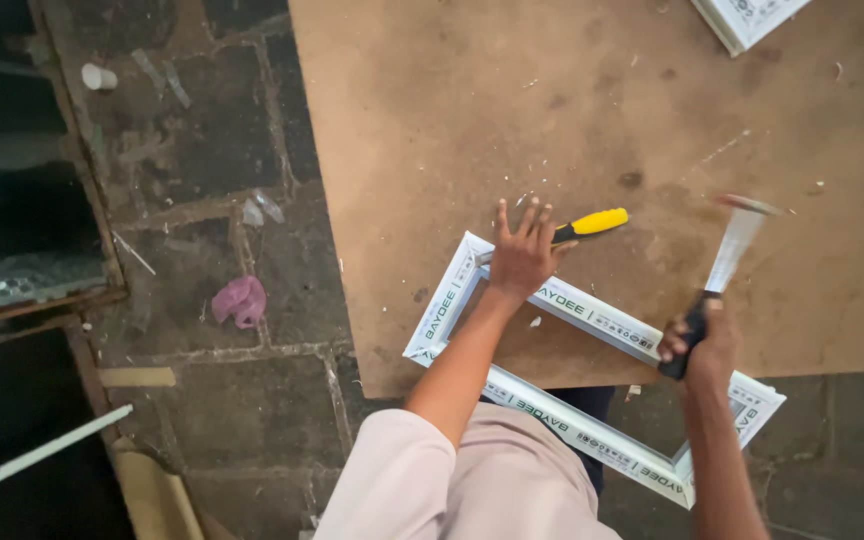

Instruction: The person assembles white window frames on a workbench. They use a hammer and a chisel to tap and pry the frame corners together, then remove protective film from the assembled frames.

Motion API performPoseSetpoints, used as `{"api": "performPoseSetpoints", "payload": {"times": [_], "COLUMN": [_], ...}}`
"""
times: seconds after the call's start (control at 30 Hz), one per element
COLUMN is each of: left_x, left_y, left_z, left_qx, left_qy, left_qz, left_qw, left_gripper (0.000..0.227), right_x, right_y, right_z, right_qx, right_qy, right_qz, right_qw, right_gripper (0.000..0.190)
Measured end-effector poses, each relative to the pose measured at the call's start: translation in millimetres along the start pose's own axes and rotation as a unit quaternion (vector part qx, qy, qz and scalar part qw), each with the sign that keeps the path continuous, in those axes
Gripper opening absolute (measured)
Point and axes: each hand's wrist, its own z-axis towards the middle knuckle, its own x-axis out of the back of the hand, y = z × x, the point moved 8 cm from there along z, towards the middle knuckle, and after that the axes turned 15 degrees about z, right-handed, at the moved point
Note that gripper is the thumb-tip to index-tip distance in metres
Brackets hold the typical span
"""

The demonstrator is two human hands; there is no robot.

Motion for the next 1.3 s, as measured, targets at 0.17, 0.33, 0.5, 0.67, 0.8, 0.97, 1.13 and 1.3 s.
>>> {"api": "performPoseSetpoints", "payload": {"times": [0.17, 0.33, 0.5, 0.67, 0.8, 0.97, 1.13, 1.3], "left_x": [-3.3, -5.3, -11.7, -12.1, -13.1, -11.0, -10.6, -8.3], "left_y": [10.1, -0.7, -3.2, 9.5, 13.2, 7.8, 3.3, 1.3], "left_z": [-10.8, -16.9, 2.9, -10.9, -5.6, -2.1, -9.6, -5.7], "left_qx": [-0.004, 0.002, 0.018, 0.008, -0.008, -0.024, -0.013, -0.028], "left_qy": [0.003, 0.01, -0.005, 0.0, 0.007, 0.026, 0.021, 0.016], "left_qz": [-0.013, -0.007, 0.013, 0.004, -0.026, -0.015, -0.026, -0.038], "left_qw": [1.0, 1.0, 1.0, 1.0, 1.0, 0.999, 0.999, 0.999], "left_gripper": [0.048, 0.051, 0.056, 0.054, 0.055, 0.053, 0.053, 0.053], "right_x": [11.9, 17.2, 20.3, 29.3, 25.5, 10.3, 1.4, -4.5], "right_y": [34.0, 36.6, 17.7, 20.6, 27.8, 23.2, 22.9, 27.7], "right_z": [-20.3, -2.7, 5.7, -11.3, -13.5, -18.7, -30.0, -25.9], "right_qx": [-0.093, 0.005, 0.041, 0.031, 0.031, 0.048, 0.033, -0.034], "right_qy": [0.002, 0.037, 0.036, 0.019, 0.033, 0.038, 0.036, 0.025], "right_qz": [-0.235, 0.195, 0.012, 0.024, -0.013, -0.055, -0.093, -0.154], "right_qw": [0.968, 0.98, 0.998, 0.999, 0.999, 0.997, 0.995, 0.987], "right_gripper": [0.036, 0.05, 0.019, 0.025, 0.032, 0.045, 0.047, 0.049]}}
